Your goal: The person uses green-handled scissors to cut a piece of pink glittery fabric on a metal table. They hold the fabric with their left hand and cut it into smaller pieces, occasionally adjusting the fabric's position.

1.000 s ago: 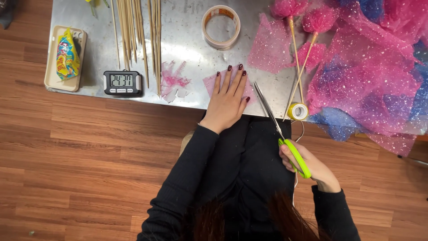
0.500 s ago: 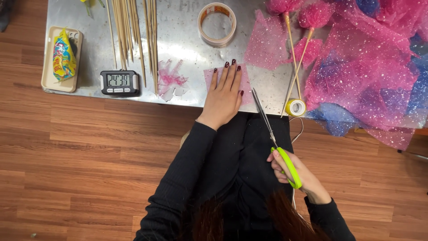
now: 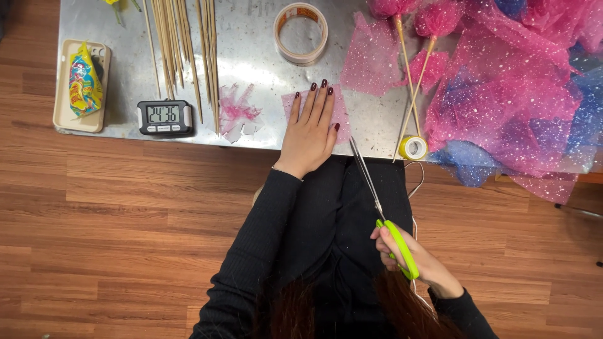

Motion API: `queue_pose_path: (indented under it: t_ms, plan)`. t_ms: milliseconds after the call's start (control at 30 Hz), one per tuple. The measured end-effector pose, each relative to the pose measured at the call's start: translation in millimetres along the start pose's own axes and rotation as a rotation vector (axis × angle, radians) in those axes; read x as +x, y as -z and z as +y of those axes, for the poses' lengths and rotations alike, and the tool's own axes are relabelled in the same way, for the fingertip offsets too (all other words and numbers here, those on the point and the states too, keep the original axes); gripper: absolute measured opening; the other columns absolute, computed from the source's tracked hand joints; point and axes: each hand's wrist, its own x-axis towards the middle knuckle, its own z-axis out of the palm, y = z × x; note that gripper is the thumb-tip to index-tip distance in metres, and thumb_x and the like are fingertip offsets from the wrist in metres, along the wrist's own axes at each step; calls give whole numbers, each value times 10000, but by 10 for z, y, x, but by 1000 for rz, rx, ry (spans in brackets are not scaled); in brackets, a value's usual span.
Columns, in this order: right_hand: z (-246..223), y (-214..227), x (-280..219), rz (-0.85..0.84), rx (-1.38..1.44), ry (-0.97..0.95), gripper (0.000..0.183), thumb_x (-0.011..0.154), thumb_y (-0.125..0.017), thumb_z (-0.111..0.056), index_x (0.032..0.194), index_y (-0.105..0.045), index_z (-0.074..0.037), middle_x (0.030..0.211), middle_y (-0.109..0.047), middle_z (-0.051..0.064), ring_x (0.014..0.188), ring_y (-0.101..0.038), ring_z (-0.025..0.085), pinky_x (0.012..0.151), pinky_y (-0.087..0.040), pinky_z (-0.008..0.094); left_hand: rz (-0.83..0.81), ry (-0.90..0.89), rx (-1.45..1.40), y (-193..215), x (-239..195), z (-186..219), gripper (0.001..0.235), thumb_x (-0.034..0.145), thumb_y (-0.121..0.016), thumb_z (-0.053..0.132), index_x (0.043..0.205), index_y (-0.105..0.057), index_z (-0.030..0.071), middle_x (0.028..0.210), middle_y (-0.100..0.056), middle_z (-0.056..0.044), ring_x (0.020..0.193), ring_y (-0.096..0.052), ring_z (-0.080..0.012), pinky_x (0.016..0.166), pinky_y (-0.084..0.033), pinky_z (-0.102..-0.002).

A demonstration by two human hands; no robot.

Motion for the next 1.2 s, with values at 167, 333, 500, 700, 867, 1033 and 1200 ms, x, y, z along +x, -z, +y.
queue_pose_path:
  t_ms: [167, 333, 500, 700, 867, 1033, 1200]
  plan:
    - [-66, -153, 25, 79, 25, -2, 351, 968, -446, -379, 851, -492, -52, 607, -212, -21, 469, -196, 87, 387, -230, 250, 5, 5, -6, -4, -4, 4, 555, 980, -371, 298, 1453, -314, 14, 1514, -320, -154, 1414, -286, -308, 1174, -190, -482]
    - [-98, -208, 46, 121, 2, 16, 330, 975, -462, -358, 798, -442, -80, 633, -242, -25, 496, -247, 81, 368, -272, 236, 12, 2, 9, 5, -8, 5, 559, 981, -374, 298, 1460, -303, 17, 1521, -310, -146, 1418, -285, -302, 1178, -190, -479]
    - [-111, -218, 80, 125, 7, -3, 346, 968, -458, -378, 802, -453, -74, 638, -248, -25, 500, -260, 78, 363, -274, 229, 19, 7, 2, -15, -7, 6, 554, 975, -380, 299, 1448, -327, 15, 1507, -333, -153, 1406, -305, -308, 1170, -203, -482]
    - [-195, -326, 128, 193, 5, -55, 367, 950, -464, -429, 797, -413, -99, 578, -246, -13, 404, -224, 89, 347, -264, 255, -7, 2, 5, 13, -2, 6, 559, 983, -364, 300, 1459, -302, 12, 1523, -301, -148, 1424, -263, -297, 1181, -172, -478]
    - [-101, -299, 261, 181, -165, 104, 440, 996, -360, -425, 874, -494, -25, 562, -359, -19, 339, -488, 121, 297, -454, 279, -114, 62, -118, -80, -5, 5, 561, 1018, -295, 304, 1503, -203, 37, 1575, -153, -171, 1466, -109, -289, 1178, -1, -507]
    - [-137, -339, 328, 216, -132, 74, 454, 994, -366, -446, 879, -475, -21, 556, -343, -36, 314, -469, 118, 270, -437, 278, -108, 64, -121, -56, -2, 14, 559, 1017, -301, 300, 1501, -211, 35, 1573, -163, -173, 1465, -120, -287, 1178, 3, -502]
    - [-139, -343, 352, 232, -138, 82, 440, 991, -381, -442, 872, -476, -29, 542, -363, -33, 301, -495, 130, 263, -445, 285, -102, 62, -112, -100, -9, 4, 558, 1018, -299, 302, 1502, -207, 40, 1575, -154, -165, 1466, -109, -282, 1182, 1, -503]
